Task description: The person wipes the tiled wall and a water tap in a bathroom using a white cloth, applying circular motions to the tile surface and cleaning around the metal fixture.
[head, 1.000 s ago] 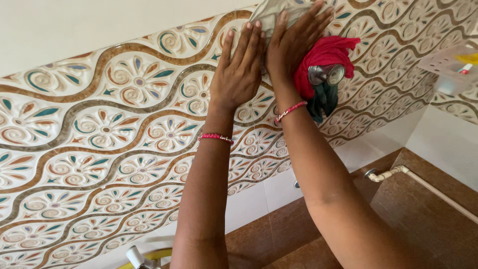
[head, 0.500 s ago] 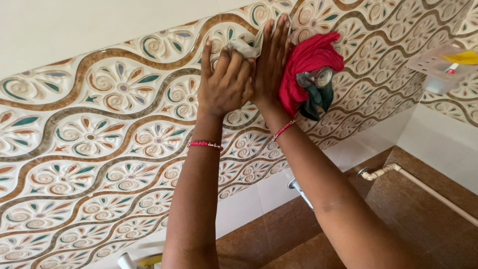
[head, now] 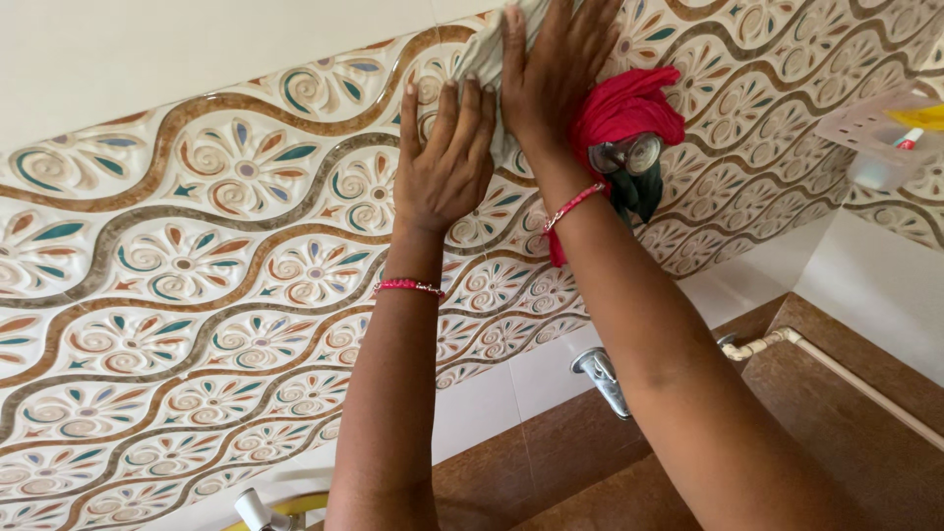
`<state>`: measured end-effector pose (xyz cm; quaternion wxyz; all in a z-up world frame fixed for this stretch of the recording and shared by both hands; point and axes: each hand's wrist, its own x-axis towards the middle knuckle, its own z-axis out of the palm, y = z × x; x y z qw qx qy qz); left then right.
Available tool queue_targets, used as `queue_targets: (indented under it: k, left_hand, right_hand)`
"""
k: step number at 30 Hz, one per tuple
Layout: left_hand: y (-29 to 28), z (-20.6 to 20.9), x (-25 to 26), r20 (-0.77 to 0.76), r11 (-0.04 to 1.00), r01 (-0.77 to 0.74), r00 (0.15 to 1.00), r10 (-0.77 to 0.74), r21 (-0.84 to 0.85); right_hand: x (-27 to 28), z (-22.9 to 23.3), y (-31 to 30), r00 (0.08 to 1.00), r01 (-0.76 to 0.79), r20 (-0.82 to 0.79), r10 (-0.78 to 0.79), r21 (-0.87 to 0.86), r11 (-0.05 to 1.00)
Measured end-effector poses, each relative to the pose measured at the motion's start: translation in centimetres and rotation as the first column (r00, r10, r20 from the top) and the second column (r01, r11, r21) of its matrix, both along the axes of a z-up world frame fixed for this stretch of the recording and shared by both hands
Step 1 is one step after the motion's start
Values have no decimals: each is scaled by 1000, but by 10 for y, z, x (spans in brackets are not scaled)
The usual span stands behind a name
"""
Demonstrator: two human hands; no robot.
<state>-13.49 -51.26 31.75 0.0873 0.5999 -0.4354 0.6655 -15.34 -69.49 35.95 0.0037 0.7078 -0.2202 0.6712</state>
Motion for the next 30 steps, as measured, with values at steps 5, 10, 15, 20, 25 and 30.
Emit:
queue_targets:
  k: [5,10,15,20,25,30]
  left_hand:
    - [-3,1,-4,-63,996,-86,994,86,1]
    - [-6,0,-4,-57,994,-110,992,108,-28]
    - [-5,-5,-1,-72,998,-21,997,17,-53]
    - [-4,-9,3,-149,998,31,988,-38,-50]
    - [-7,-13,7,-129,989,54,989,-72,-135]
    - [-9,-17,12,21,963,118,993,-117,-241]
  right_hand:
    - [7,21,-41,998,41,-46,-36,129,991]
    - [22,15,-50,977,21,207,-44,113,993]
    - [16,0,-34,971,-4,237,-15,77,997]
    - [7,-9,5,981,9,193,-13,23,1000]
    - [0,-9,25,991,-1,136,8,-54,999]
    - [6,-8,35,989,-42,129,71,-211,977]
